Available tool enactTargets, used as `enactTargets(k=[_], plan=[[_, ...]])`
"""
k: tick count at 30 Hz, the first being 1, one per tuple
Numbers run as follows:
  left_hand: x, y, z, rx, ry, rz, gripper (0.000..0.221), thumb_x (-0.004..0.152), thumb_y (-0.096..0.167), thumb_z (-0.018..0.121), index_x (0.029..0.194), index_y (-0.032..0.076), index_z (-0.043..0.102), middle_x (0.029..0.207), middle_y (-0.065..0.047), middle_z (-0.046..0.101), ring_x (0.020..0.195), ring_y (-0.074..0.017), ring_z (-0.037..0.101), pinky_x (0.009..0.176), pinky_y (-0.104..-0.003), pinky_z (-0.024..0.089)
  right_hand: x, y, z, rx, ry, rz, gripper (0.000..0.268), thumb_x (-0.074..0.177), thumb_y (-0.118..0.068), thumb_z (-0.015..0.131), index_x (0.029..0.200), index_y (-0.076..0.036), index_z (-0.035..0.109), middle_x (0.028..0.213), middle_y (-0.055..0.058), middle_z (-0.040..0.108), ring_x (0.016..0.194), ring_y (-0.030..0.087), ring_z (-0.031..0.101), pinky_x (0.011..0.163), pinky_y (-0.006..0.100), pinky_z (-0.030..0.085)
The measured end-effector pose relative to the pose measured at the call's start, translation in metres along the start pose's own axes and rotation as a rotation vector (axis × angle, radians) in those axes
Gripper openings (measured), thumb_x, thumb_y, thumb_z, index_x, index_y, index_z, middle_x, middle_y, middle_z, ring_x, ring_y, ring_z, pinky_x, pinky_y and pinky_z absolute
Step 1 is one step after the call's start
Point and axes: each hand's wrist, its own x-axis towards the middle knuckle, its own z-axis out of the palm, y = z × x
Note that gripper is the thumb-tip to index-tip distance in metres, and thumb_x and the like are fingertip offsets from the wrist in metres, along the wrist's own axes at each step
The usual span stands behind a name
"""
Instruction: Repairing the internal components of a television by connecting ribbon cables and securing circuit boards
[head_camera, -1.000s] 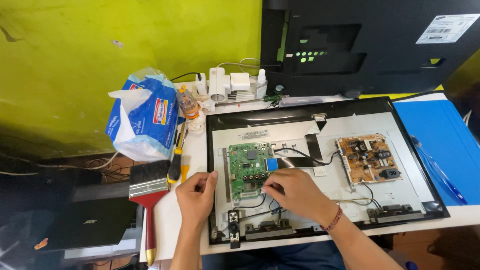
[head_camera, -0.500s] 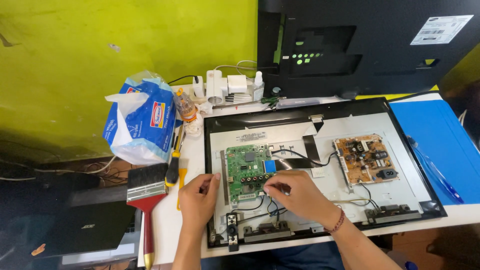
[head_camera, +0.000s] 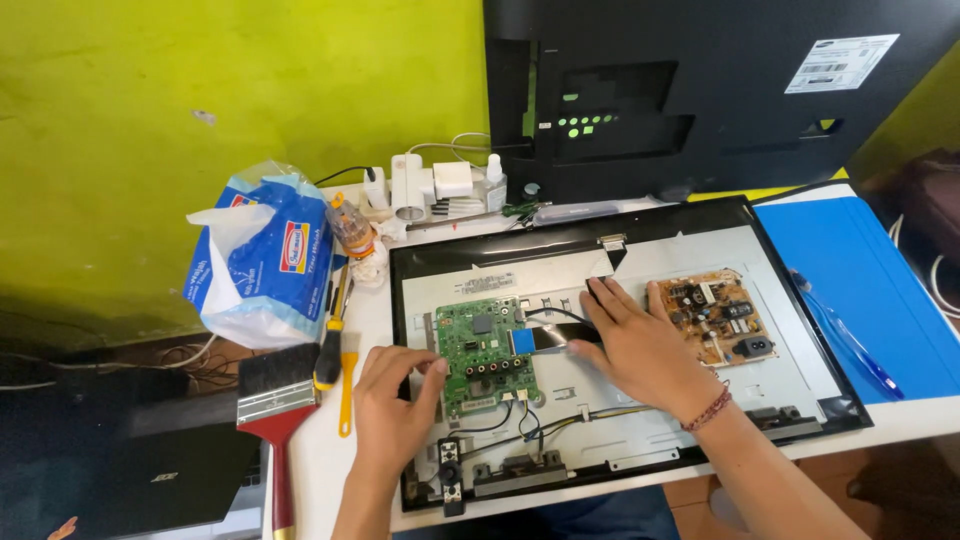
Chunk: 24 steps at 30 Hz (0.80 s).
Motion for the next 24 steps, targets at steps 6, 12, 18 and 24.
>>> enactTargets(k=[6,12,18,24], plan=[[0.017,0.019,0.015,-0.062,-0.023,0.070,0.010,0.086,0.016,0.066,0.086,0.006,0.070,0.084,-0.004,0.067,0.083,-0.0197,0.059,0.074,-0.032,0.048,-0.003,-0.002,0.012,-0.075,0.074,0.009,0.074,0.095,-0.061,0.028,0.145,-0.006,0.025,0.152,0.014,0.022,0.142,0.027,0.016,0.111,0.058,0.011],[0.018,0.013,0.033,0.020,-0.118,0.087,0.018,0.085,0.023,0.069,0.098,0.010,0.071,0.098,-0.002,0.064,0.096,-0.0216,0.060,0.081,-0.040,0.042,-0.008,-0.007,0.007,-0.024,0.167,0.005,0.077,0.094,-0.063,0.032,0.148,-0.010,0.020,0.152,0.014,0.021,0.141,0.027,0.016,0.110,0.057,0.005],[0.032,0.027,0.041,0.001,-0.182,0.141,0.019,0.085,0.025,0.069,0.096,0.010,0.071,0.098,-0.002,0.071,0.098,-0.0199,0.064,0.086,-0.039,0.043,-0.011,-0.008,-0.007,0.020,0.168,-0.039,0.066,0.094,-0.055,0.038,0.143,-0.012,0.032,0.148,0.013,0.031,0.137,0.029,0.026,0.108,0.064,0.011],[0.032,0.034,0.062,0.006,-0.264,0.207,0.020,0.088,0.025,0.065,0.099,0.009,0.071,0.100,-0.002,0.072,0.101,-0.0194,0.065,0.091,-0.039,0.040,-0.015,-0.013,0.000,0.077,0.319,-0.250,0.061,0.098,-0.038,0.042,0.147,-0.005,0.026,0.154,0.010,0.025,0.143,0.023,0.020,0.115,0.045,0.012]])
